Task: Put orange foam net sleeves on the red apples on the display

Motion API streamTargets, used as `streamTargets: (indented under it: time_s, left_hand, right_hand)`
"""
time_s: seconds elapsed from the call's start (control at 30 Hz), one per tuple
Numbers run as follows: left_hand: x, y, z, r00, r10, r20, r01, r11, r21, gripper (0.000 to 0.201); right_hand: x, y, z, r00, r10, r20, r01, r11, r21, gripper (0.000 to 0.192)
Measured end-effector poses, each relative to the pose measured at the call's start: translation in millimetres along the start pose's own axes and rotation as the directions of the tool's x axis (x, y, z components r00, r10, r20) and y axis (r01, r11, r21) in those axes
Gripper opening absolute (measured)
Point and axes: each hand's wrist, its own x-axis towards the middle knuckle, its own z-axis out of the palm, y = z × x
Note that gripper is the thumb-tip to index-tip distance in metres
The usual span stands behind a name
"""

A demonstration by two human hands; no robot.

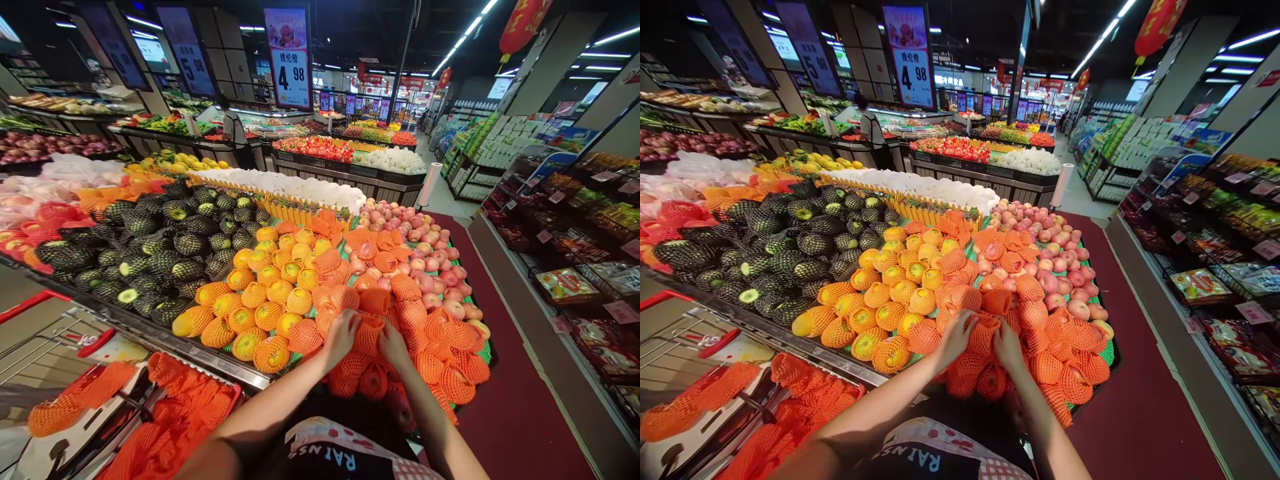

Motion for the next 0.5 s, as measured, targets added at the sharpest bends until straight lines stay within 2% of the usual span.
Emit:
streamTargets:
  time_s: [0.1, 0.2, 0.27, 0.37, 0.5]
  left_hand:
    - [-16.8, -7.9, -4.7, 0.996, -0.024, -0.083, 0.017, 0.996, -0.086, 0.019]
    - [-27.0, -17.4, -3.3, 0.985, -0.117, -0.123, 0.085, 0.967, -0.241, 0.021]
    - [-31.6, -21.6, -0.4, 0.978, -0.178, -0.105, 0.141, 0.947, -0.290, 0.026]
    - [-37.5, -22.7, 3.7, 0.977, -0.203, -0.063, 0.170, 0.924, -0.342, 0.031]
    - [-42.7, -16.0, 6.9, 0.977, -0.201, -0.063, 0.158, 0.897, -0.412, 0.033]
  right_hand:
    - [-14.7, -2.7, 8.0, 0.999, 0.002, -0.035, 0.000, 0.998, 0.068, 0.040]
    - [-26.4, -6.2, 16.5, 0.997, 0.029, -0.076, -0.020, 0.993, 0.120, 0.039]
    - [-31.6, -8.0, 20.1, 0.995, 0.063, -0.081, -0.044, 0.975, 0.216, 0.035]
    - [-36.1, -7.3, 21.7, 0.985, 0.161, -0.061, -0.120, 0.894, 0.431, 0.029]
    - [-43.8, 0.9, 24.1, 0.960, 0.270, -0.067, -0.190, 0.813, 0.550, 0.031]
